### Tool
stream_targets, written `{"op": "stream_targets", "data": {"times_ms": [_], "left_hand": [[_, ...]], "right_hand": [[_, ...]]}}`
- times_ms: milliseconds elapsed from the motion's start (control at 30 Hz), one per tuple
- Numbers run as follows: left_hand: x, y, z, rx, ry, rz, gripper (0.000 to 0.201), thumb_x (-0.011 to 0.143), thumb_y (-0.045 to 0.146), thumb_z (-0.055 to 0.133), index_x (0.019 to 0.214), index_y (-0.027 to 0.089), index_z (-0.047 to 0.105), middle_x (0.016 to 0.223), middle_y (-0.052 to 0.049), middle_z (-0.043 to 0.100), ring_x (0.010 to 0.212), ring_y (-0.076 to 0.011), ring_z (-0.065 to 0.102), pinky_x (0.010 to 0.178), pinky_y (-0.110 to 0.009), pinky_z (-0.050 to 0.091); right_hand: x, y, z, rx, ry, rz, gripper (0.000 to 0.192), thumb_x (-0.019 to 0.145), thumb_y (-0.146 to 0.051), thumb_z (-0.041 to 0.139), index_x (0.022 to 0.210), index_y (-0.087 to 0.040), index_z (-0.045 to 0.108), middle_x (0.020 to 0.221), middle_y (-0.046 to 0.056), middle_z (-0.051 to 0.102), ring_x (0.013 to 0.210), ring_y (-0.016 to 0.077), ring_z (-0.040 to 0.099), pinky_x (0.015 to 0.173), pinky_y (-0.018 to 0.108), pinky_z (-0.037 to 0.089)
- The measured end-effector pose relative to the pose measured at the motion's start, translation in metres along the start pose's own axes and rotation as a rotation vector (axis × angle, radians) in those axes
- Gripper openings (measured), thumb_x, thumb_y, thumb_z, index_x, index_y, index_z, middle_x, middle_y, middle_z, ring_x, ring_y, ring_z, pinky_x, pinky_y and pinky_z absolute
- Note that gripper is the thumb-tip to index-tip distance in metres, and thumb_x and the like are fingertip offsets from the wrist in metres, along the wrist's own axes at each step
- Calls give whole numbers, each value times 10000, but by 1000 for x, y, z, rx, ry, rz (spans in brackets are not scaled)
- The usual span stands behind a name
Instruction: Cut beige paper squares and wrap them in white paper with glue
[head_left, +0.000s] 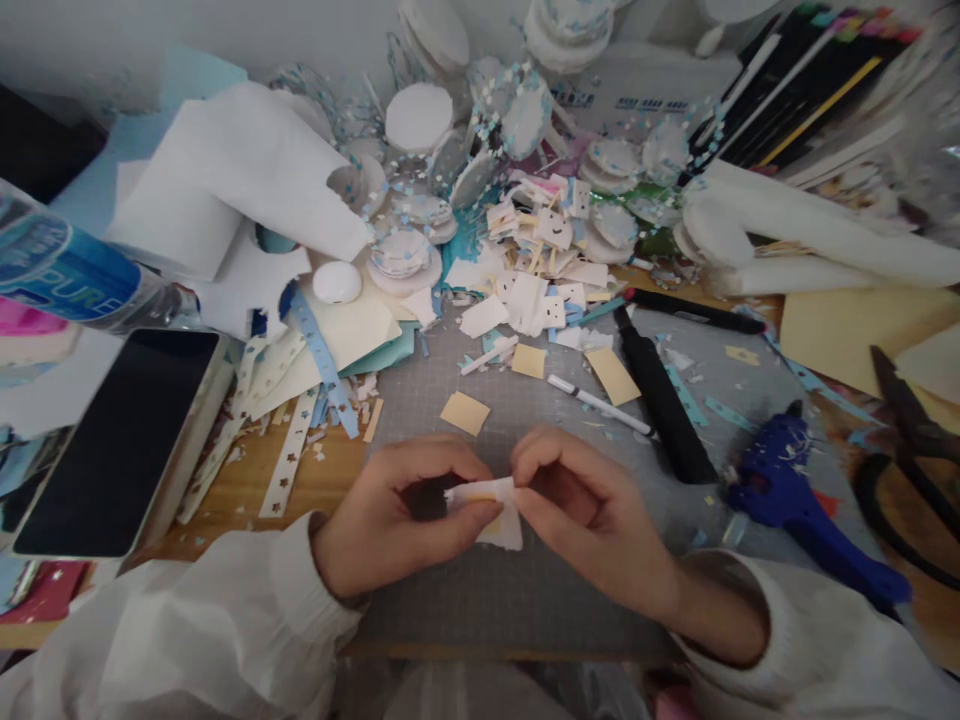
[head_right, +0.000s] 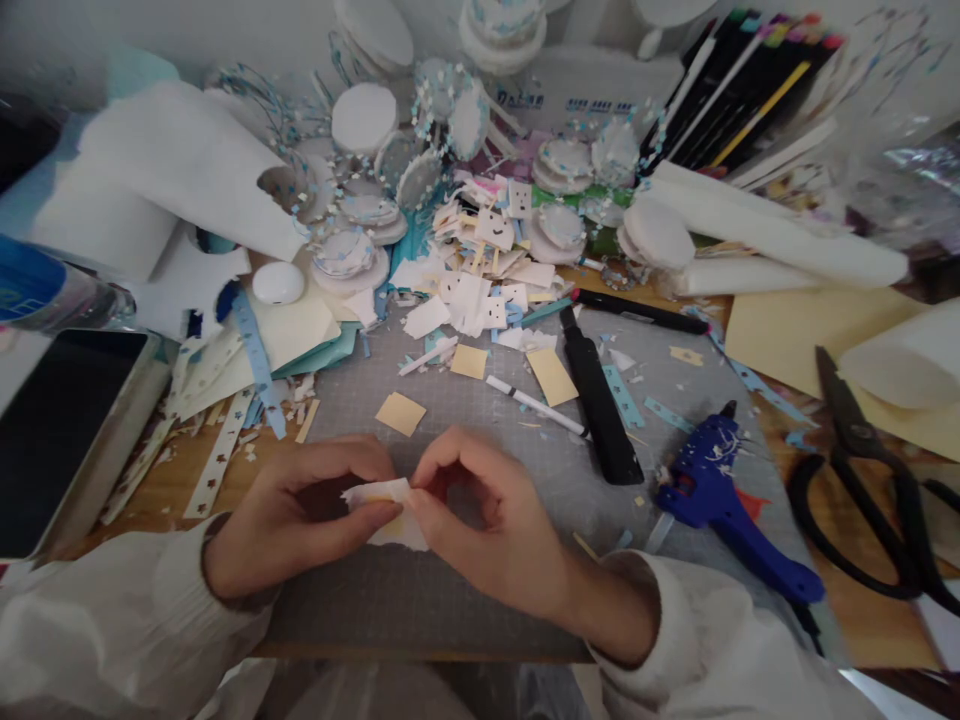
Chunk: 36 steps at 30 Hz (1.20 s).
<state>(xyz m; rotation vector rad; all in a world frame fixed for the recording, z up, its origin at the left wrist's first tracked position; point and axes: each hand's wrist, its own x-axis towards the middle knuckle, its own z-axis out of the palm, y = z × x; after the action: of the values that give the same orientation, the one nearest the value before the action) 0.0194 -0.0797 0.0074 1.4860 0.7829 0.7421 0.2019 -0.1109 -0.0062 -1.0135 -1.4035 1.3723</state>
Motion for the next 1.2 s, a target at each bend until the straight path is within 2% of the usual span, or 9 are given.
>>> {"op": "stream_targets", "data": {"times_ms": [233, 467, 733, 833, 900, 967, 1033, 1133, 1200], "left_hand": [[-1, -4, 0, -47, 89, -1, 33, 800, 136, 647, 772, 121, 657, 702, -17, 615, 660, -101, 553, 607, -202, 438], [2, 1, -7, -7, 37, -31, 115, 825, 164, 626, 740, 117, 688, 703, -35, 644, 637, -104, 562, 580, -200, 441], [4, 2, -10, 41, -51, -106, 185, 815, 238, 625, 707, 107, 696, 614, -17, 631, 557, -91, 532, 508, -178, 416], [2, 1, -13, 111, 37, -111, 236, 851, 286, 584, 734, 115, 696, 596, -13, 640, 533, -95, 540, 509, -186, 435], [-4, 8, -14, 212, 164, -50, 243, 875, 286, 556, 739, 133, 686, 631, -15, 659, 573, -106, 570, 555, -200, 459], [-14, 23, -10, 332, 219, 78, 204, 888, 245, 539, 771, 154, 679, 711, -23, 681, 677, -125, 610, 641, -221, 482], [-28, 45, 0, 384, 127, 247, 164, 888, 176, 510, 857, 175, 671, 820, -42, 693, 799, -150, 630, 745, -258, 499], [-53, 76, 25, 457, -183, 503, 262, 897, 195, 436, 1063, 225, 636, 985, -64, 687, 867, -171, 635, 761, -283, 526], [-70, 87, 46, 620, -168, 562, 253, 928, 290, 419, 1052, 341, 634, 965, -7, 695, 807, -161, 636, 708, -276, 533]], "right_hand": [[0, 2, 2, 16, 24, 78, 100, 838, -150, 556, 787, -223, 509, 735, -36, 487, 662, 87, 471, 581, 185, 415], [0, -5, -2, -103, -31, 142, 66, 813, -173, 590, 782, -212, 547, 701, -37, 539, 631, 83, 515, 569, 191, 434], [-22, -13, 14, 179, -18, 495, 229, 834, -333, 588, 725, -208, 429, 592, -45, 602, 466, 61, 515, 441, 167, 427], [-37, -8, 19, 155, 10, 555, 246, 825, -356, 581, 721, -207, 415, 577, -52, 596, 447, 57, 507, 431, 165, 422], [-45, -3, 21, 85, 27, 598, 237, 835, -381, 548, 738, -213, 413, 550, -61, 574, 416, 66, 490, 398, 171, 400], [-50, -1, 23, -92, 56, 594, 202, 857, -395, 497, 786, -218, 432, 531, -62, 559, 401, 87, 489, 383, 190, 383], [-53, -3, 23, -365, 91, 518, 174, 868, -385, 465, 881, -211, 473, 525, -48, 568, 433, 125, 533, 420, 225, 400], [-64, -16, 19, -669, 93, 418, 308, 874, -377, 439, 1109, -182, 479, 593, -5, 641, 558, 190, 633, 503, 273, 447], [-82, -26, 11, -771, 93, 386, 351, 889, -393, 408, 1182, -205, 461, 663, 4, 682, 602, 203, 664, 526, 284, 474]]}}
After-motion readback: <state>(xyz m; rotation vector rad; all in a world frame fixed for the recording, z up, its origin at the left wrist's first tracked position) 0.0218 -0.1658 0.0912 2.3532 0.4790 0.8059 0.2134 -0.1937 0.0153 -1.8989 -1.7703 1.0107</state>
